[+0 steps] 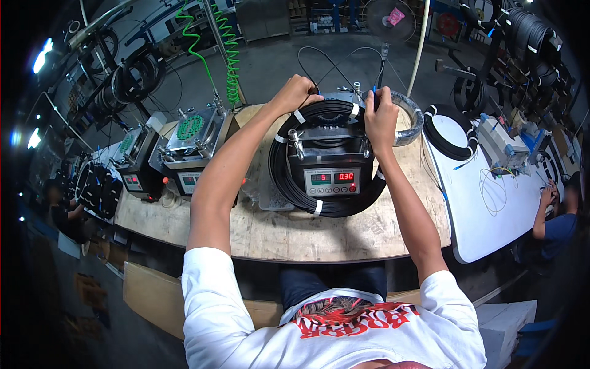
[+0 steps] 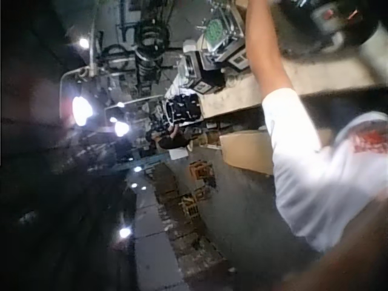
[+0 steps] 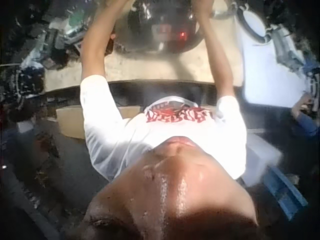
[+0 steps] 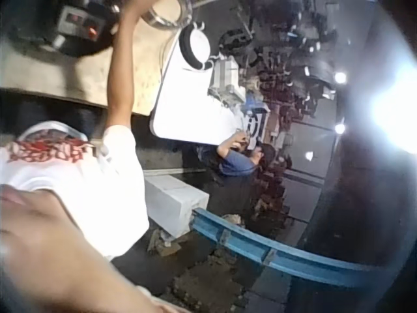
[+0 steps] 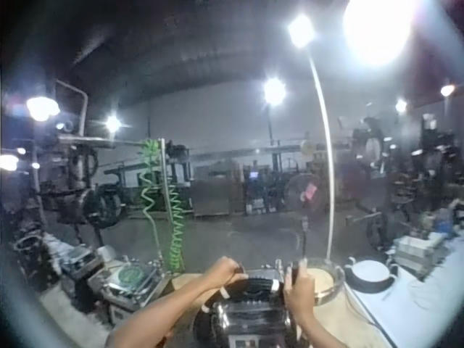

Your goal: The recorder is placing a large coil of wire onto a testing machine, securing it, and then operating the machine to test the component before hanging it on a rack.

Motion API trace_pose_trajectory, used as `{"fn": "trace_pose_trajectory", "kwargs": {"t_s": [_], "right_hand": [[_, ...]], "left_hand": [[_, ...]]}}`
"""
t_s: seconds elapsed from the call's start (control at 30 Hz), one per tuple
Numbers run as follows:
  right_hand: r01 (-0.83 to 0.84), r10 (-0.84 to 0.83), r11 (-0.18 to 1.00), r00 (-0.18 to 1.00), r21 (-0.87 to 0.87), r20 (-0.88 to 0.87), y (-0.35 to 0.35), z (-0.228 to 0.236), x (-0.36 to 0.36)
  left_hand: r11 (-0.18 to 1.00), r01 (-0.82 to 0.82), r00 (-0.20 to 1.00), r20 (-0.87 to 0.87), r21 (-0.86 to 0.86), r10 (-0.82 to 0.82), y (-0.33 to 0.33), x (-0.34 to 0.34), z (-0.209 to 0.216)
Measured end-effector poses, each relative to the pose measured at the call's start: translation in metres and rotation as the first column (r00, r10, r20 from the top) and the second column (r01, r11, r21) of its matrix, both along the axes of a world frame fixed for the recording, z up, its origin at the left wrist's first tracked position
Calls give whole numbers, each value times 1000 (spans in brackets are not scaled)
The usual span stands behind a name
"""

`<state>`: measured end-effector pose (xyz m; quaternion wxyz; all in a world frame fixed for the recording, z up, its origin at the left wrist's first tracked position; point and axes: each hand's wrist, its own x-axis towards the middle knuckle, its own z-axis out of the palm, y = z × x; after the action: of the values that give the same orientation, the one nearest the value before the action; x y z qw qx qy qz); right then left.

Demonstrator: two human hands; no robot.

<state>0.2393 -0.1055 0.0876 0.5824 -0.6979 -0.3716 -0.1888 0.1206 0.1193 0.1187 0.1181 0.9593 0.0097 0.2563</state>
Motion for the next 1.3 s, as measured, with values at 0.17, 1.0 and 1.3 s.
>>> {"fn": "trace_pose_trajectory", "kwargs": {"t_s": [0.17, 1.0, 1.3], "right_hand": [[31, -31, 1000, 999, 7, 21, -2, 2, -2], [-190, 176, 976, 976, -106, -130, -62, -62, 85], [-474, 408, 839, 873, -266, -268, -137, -95, 45]], "left_hand": [[999, -34, 999, -26, -38, 33, -5, 1, -1], [829, -247, 963, -36, -502, 266, -49, -184, -70], [817, -442, 893, -99, -371, 439, -123, -228, -134]]}}
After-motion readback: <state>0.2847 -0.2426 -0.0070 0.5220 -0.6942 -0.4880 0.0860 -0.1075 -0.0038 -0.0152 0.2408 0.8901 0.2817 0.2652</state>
